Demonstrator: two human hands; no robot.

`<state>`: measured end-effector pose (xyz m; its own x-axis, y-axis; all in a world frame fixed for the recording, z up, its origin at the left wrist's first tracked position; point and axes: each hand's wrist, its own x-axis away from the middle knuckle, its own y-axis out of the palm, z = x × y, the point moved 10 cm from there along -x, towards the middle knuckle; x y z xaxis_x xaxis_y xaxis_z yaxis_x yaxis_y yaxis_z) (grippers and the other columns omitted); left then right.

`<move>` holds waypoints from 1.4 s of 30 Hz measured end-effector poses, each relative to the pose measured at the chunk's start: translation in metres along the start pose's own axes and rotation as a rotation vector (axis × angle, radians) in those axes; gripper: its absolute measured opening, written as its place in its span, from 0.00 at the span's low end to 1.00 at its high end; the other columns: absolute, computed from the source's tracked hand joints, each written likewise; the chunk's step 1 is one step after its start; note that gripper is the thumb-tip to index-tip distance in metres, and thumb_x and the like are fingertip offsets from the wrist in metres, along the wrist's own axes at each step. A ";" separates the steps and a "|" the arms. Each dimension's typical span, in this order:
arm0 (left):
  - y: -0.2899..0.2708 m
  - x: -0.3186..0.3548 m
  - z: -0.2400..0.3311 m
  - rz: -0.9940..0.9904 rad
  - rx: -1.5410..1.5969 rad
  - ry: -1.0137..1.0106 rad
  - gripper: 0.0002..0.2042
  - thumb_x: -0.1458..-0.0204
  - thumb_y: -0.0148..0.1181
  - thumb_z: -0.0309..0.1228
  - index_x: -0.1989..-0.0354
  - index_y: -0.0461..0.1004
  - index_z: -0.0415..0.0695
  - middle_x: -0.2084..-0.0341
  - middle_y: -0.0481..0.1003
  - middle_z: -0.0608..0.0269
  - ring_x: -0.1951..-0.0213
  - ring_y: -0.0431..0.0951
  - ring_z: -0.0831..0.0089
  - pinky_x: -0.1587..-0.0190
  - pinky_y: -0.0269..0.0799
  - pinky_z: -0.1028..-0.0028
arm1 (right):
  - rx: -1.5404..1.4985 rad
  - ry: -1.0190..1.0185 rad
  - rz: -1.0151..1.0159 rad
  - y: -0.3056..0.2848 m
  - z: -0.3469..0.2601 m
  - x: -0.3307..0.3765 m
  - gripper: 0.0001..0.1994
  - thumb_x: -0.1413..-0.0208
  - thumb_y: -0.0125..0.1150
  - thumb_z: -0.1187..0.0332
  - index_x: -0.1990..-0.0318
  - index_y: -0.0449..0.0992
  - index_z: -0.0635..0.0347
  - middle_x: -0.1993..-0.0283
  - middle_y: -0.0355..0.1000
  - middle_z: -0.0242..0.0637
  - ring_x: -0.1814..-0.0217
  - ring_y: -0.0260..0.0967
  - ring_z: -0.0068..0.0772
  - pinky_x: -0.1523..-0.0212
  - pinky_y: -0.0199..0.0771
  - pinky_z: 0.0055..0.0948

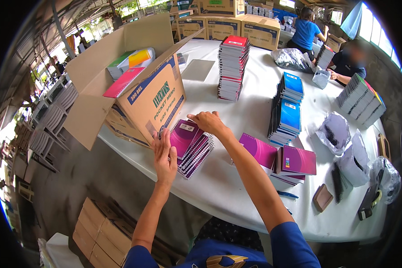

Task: The person assembles notebooks by hand on a white-covered table, picking up stacks of pages, inserting spiral binding through pre-punched holes, and using a pair of pliers to bend the wire ends.

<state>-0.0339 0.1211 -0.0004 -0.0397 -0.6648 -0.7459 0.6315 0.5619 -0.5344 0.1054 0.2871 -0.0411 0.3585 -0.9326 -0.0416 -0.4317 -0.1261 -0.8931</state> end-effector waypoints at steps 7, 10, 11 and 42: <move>0.013 0.018 0.000 -0.024 0.041 0.157 0.22 0.36 0.49 0.30 0.34 0.63 0.39 0.43 0.75 0.57 0.34 0.65 0.52 0.30 0.47 0.49 | 0.128 -0.150 0.034 0.006 -0.034 0.043 0.29 0.32 0.42 0.47 0.72 0.81 0.62 0.71 0.77 0.52 0.62 0.77 0.53 0.38 0.57 0.55; 0.017 0.013 0.017 -0.157 -0.074 0.234 0.23 0.36 0.51 0.32 0.33 0.64 0.42 0.41 0.73 0.57 0.33 0.64 0.51 0.30 0.48 0.49 | 0.079 -0.115 0.032 0.002 -0.022 0.057 0.23 0.34 0.49 0.52 0.67 0.81 0.63 0.66 0.77 0.50 0.59 0.76 0.51 0.39 0.58 0.53; 0.012 0.007 0.027 -0.166 -0.145 0.251 0.24 0.37 0.54 0.34 0.33 0.64 0.43 0.39 0.71 0.56 0.33 0.63 0.49 0.31 0.49 0.48 | 0.005 -0.231 0.395 -0.031 -0.030 0.076 0.18 0.36 0.53 0.55 0.66 0.79 0.62 0.65 0.77 0.47 0.60 0.75 0.51 0.42 0.62 0.49; 0.132 0.041 0.184 -0.675 0.012 0.647 0.38 0.58 0.72 0.31 0.33 0.65 0.51 0.37 0.68 0.65 0.35 0.66 0.55 0.36 0.63 0.50 | -1.179 0.230 0.065 0.025 0.076 0.344 0.22 0.32 0.51 0.54 0.51 0.76 0.68 0.53 0.77 0.45 0.51 0.74 0.35 0.48 0.74 0.34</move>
<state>0.1908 0.0774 -0.0284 -0.8223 -0.4431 -0.3569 0.3250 0.1491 -0.9339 0.2810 -0.0116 -0.1123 0.2043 -0.9719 0.1166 -0.9778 -0.1969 0.0717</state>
